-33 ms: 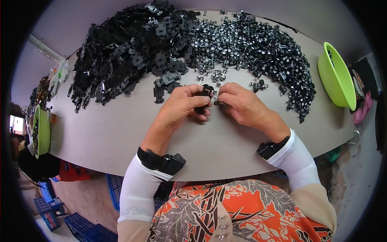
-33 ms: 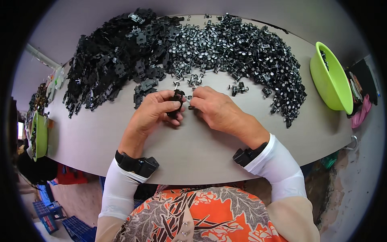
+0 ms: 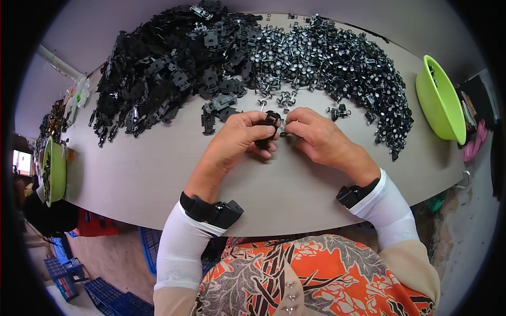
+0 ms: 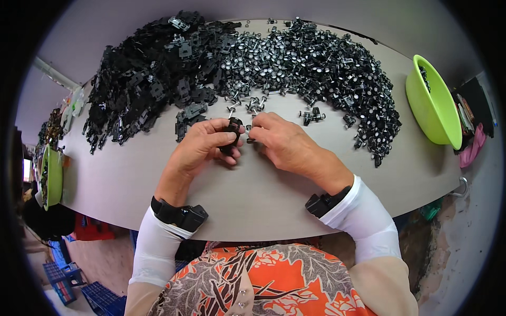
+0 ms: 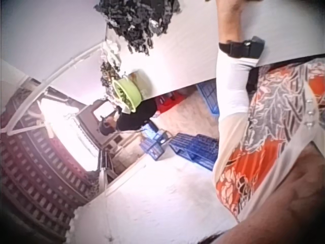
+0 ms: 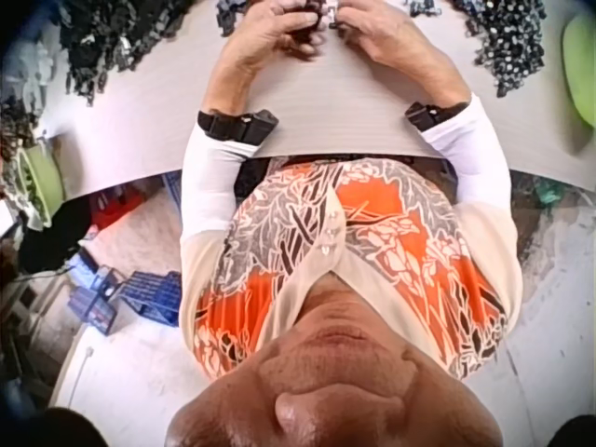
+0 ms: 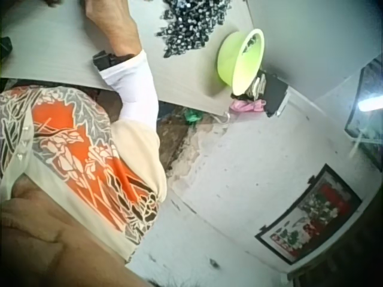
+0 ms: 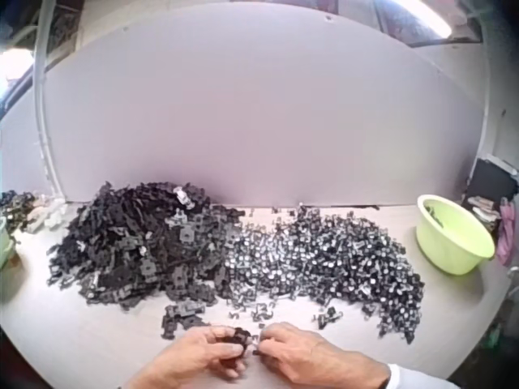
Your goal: The person repeatedly picks up small black plastic components and metal bolts from a table, inserts the bolts into the plastic parts, and places the assembled units back on the table. The process is continuous and repetitive, with the person handling the parts one at a time.
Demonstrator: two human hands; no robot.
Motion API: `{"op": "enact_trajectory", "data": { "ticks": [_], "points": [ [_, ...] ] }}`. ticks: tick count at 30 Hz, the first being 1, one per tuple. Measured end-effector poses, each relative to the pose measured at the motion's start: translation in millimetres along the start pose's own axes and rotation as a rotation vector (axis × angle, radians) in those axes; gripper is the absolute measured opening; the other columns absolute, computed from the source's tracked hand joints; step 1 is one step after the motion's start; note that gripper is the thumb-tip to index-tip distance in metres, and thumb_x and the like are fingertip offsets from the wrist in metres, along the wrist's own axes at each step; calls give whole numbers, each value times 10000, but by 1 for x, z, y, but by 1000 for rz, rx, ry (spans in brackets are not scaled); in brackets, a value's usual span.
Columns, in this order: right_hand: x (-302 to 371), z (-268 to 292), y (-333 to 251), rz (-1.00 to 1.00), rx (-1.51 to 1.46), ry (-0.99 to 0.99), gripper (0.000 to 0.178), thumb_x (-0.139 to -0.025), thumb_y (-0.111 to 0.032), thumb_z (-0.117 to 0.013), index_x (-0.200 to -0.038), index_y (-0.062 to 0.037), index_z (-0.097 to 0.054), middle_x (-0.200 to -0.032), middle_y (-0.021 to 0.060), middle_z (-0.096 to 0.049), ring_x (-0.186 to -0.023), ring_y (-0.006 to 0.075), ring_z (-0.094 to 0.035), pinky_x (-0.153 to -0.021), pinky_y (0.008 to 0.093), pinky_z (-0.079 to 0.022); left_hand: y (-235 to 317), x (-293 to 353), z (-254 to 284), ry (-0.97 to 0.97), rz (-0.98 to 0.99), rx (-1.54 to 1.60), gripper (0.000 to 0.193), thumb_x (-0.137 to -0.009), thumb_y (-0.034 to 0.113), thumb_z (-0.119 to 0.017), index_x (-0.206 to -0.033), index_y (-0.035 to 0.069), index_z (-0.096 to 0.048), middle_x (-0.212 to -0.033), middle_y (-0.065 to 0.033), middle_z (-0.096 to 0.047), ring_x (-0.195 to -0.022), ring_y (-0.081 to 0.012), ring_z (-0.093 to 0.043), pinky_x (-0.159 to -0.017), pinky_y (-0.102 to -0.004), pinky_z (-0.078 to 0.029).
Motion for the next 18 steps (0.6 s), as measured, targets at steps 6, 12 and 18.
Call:
{"op": "enact_trajectory", "data": {
  "ticks": [6,12,18],
  "points": [
    [1,5,0,9,-29,23,292,-676,56,-662,-945,-32,-587,-973,95,-568,-922,302,-556,-769,385,-489,0,-1,-2,-38,-36,20,268,-820,49,-663,-1074,-8,-599,-856,-59,-632,-653,-149,-647,-603,-282,-577],
    [5,35,-2,-79,-278,241,370,-638,52,-716,-976,-41,-596,-1017,97,-608,-933,292,-602,-741,346,-505,1,-2,3,-13,-52,3,232,-761,23,-727,-952,14,-595,-796,-43,-639,-614,-134,-636,-566,-259,-550],
    [9,34,-34,138,-148,314,386,-637,54,-715,-997,-28,-602,-967,92,-603,-892,289,-593,-715,353,-501,-8,2,-21,-127,18,75,196,-765,81,-750,-898,40,-611,-752,-47,-647,-582,-114,-610,-515,-222,-493]
  ]
}}
Point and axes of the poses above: each hand's wrist, its own x-axis away from the middle knuckle, its own z-axis out of the back of the hand, y = z × x, the point moved 9 cm from there along -x, towards the middle knuckle
